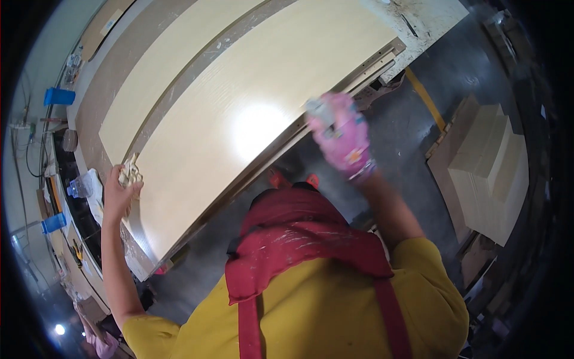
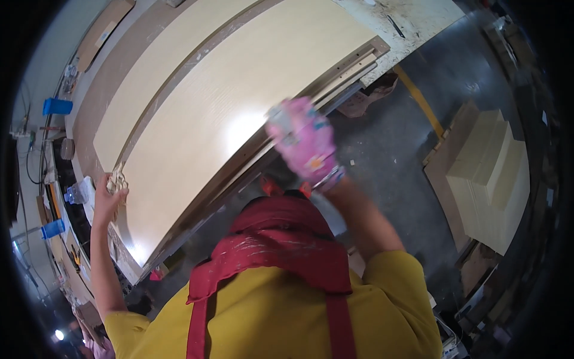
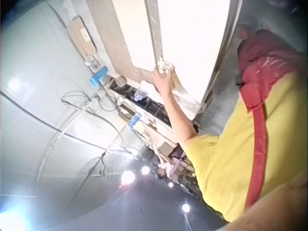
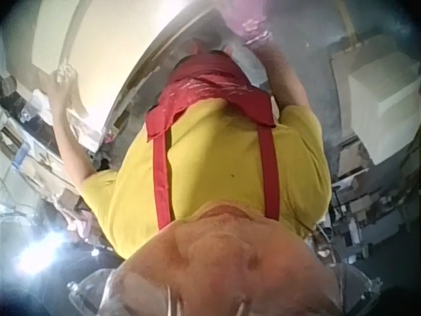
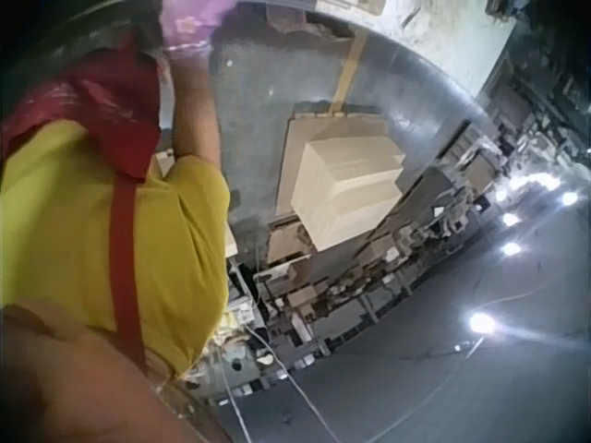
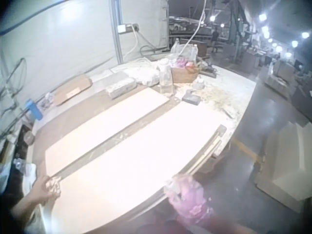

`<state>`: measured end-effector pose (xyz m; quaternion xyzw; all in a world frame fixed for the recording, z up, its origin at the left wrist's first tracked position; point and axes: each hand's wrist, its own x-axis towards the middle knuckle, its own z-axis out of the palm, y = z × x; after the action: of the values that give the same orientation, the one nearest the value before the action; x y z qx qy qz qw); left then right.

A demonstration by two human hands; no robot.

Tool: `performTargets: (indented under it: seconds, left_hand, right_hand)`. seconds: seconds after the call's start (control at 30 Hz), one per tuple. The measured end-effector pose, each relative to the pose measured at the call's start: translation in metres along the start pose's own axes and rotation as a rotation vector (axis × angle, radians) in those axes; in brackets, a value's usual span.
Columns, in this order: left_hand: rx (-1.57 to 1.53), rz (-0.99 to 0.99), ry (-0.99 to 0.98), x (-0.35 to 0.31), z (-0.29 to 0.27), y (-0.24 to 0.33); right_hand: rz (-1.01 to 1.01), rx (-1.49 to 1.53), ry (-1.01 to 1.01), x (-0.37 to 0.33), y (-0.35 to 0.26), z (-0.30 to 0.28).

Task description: The person sands and wipes wooden boards on a workbench using a sanding block and a cloth, handling and cleaning the boards one at a time.

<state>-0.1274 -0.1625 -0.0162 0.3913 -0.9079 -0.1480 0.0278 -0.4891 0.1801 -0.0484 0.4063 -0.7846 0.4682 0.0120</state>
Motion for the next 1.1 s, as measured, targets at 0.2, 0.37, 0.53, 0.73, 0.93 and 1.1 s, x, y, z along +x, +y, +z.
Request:
performTargets:
  seconds: [0.2,0.37,0.53,0.73,0.93,1.1]
  left_hand:
    - [-0.199,-0.183,-0.125,0.002,0.0,0.006]
    - [-0.081,-0.064,-0.028,0.005,0.004,0.022]
    - [-0.085,-0.027,0.015,-0.001,0.008,0.016]
    - [-0.096,0.069,0.062,0.0,0.009,0.021]
    - [-0.066,0.116,0.085,0.001,0.01,0.016]
    - [-0.078,0.111,0.106,-0.004,0.009,0.01]
  right_hand:
    - [-0.062,0.06,-0.086,-0.01,-0.025,0.016]
    - [0.151,-0.025,0.193,0.025,0.032,-0.02]
    - [-0.016,-0.011,-0.023,-0.026,-0.018,0.017]
    - [0.108,-0.055,0.246,0.016,0.006,-0.017]
    - [0.012,-0.146,0.165,-0.009,-0.007,0.007]
    - [-0.102,0.025,-0.164,-0.048,-0.066,0.04]
